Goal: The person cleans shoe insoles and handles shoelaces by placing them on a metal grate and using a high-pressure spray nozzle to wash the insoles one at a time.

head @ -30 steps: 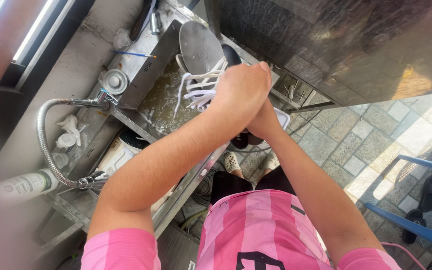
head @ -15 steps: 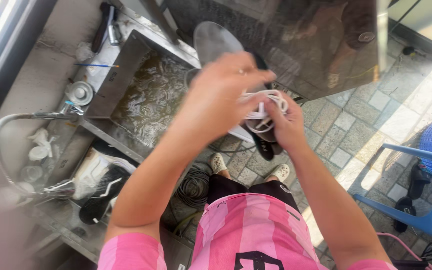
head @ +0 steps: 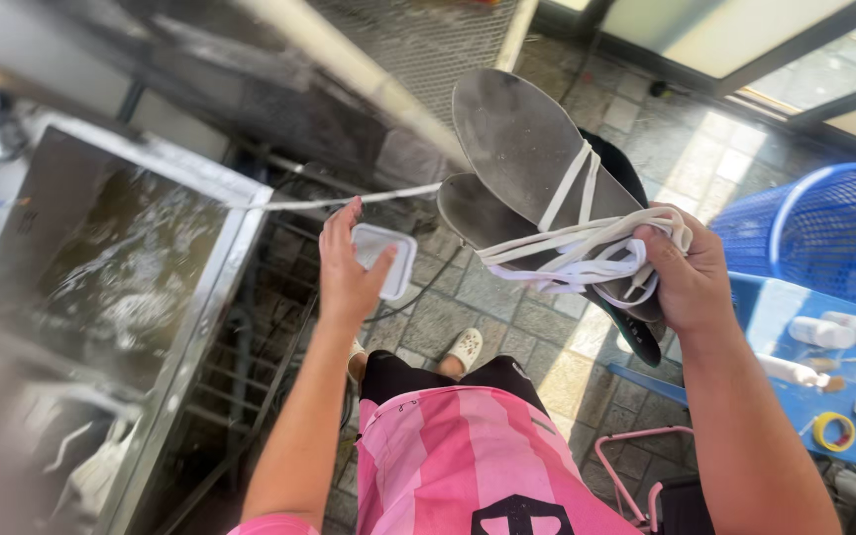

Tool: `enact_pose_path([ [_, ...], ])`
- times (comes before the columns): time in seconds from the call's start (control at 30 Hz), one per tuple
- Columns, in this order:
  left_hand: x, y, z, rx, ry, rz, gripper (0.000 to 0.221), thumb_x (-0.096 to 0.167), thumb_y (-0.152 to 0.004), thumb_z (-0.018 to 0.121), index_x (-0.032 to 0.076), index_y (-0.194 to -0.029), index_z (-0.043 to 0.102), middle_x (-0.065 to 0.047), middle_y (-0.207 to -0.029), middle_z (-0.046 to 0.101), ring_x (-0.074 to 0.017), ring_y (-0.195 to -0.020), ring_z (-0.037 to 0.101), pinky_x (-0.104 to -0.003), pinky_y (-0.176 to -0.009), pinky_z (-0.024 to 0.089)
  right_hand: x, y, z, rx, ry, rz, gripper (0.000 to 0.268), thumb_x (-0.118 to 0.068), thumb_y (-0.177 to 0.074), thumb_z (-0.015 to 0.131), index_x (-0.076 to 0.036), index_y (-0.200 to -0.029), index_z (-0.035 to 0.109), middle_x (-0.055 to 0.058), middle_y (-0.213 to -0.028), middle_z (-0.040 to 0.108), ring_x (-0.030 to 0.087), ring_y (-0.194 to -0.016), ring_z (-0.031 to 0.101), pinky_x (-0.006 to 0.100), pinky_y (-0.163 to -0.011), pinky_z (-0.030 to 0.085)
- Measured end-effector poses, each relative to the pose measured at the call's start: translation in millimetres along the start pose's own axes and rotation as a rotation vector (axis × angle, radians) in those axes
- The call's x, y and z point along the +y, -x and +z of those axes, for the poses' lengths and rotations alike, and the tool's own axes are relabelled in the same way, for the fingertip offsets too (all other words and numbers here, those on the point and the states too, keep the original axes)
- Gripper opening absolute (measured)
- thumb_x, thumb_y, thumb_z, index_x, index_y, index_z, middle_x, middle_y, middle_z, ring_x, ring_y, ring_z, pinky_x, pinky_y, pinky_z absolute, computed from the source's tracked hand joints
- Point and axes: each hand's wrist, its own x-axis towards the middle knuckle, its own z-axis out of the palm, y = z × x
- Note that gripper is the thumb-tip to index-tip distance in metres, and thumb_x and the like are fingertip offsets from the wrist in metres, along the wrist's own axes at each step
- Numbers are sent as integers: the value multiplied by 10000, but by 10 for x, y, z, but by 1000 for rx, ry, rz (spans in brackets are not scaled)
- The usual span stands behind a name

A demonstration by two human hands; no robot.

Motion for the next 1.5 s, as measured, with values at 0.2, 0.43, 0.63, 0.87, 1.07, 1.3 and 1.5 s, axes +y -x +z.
enact_pose_path([
  [0.2, 417, -196, 1525, -314, -143, 19, 704, 323, -823, 814, 123, -1443, 547, -244, -1430, 463, -422, -1335, 443, -551, -1134, 340, -249, -132, -758, 66, -175, -81, 178, -145, -1103, 667, -12, -1220, 669, 37, -999, 706, 91, -928, 664, 237, -837, 537],
  [0.43, 1105, -681, 2860, -353, 284, 111, 671, 262, -802, 840, -34, -1326, 544, -237, -1325, 595, -393, -1240, 554, -481, -1072, 441, -673, -734, -1007, 150, -131, -134, 200, -169, -1083, 678, -15, -1211, 669, 30, -1042, 702, 81, -920, 657, 236, -815, 534],
  [0.63, 1306, -2010, 3711, -508, 215, 130, 417, 288, -872, 751, 37, -1194, 668, -147, -1211, 702, -297, -1154, 660, -411, -1042, 524, -895, -1305, -1117, 215, -56, -177, 260, -164, -1087, 693, 0, -1284, 647, 30, -1093, 703, 80, -963, 655, 231, -862, 530],
  [0.87, 925, -2754, 4101, -379, 175, 40, 325, 332, -990, 610, 46, -1129, 680, -118, -1141, 707, -256, -1091, 685, -378, -1007, 548, -1063, -2189, -1201, 66, -110, -176, 269, -179, -1096, 707, 8, -1281, 648, 44, -1079, 707, 86, -939, 662, 218, -848, 530],
  [1.07, 430, -2815, 3989, -154, 184, -164, 375, 369, -1091, 489, 53, -1072, 690, -94, -1081, 710, -220, -1037, 706, -350, -976, 569, -1057, -3495, -872, -257, -161, -155, 178, -149, -1147, 669, 2, -1229, 622, 51, -1048, 695, 93, -898, 652, 247, -821, 539],
  [1.3, 280, -2401, 2903, 615, 913, -552, 431, 408, -1146, 435, 23, -1096, 621, -107, -1072, 719, -224, -1014, 724, -369, -945, 557, -663, -4577, 808, -637, -201, 6, 268, -215, -1082, 617, -80, -1313, 608, 33, -1187, 711, 112, -1056, 696, 283, -946, 576],
  [1.5, 260, -2575, 2327, 843, 1199, -658, 465, 418, -1062, 452, 131, -1427, 473, -67, -1310, 615, -184, -1137, 606, -354, -905, 463, 404, -4576, 1940, -735, 166, 35, 328, -275, -1033, 655, -48, -1269, 651, 101, -1156, 747, 186, -1061, 691, 316, -923, 558],
])
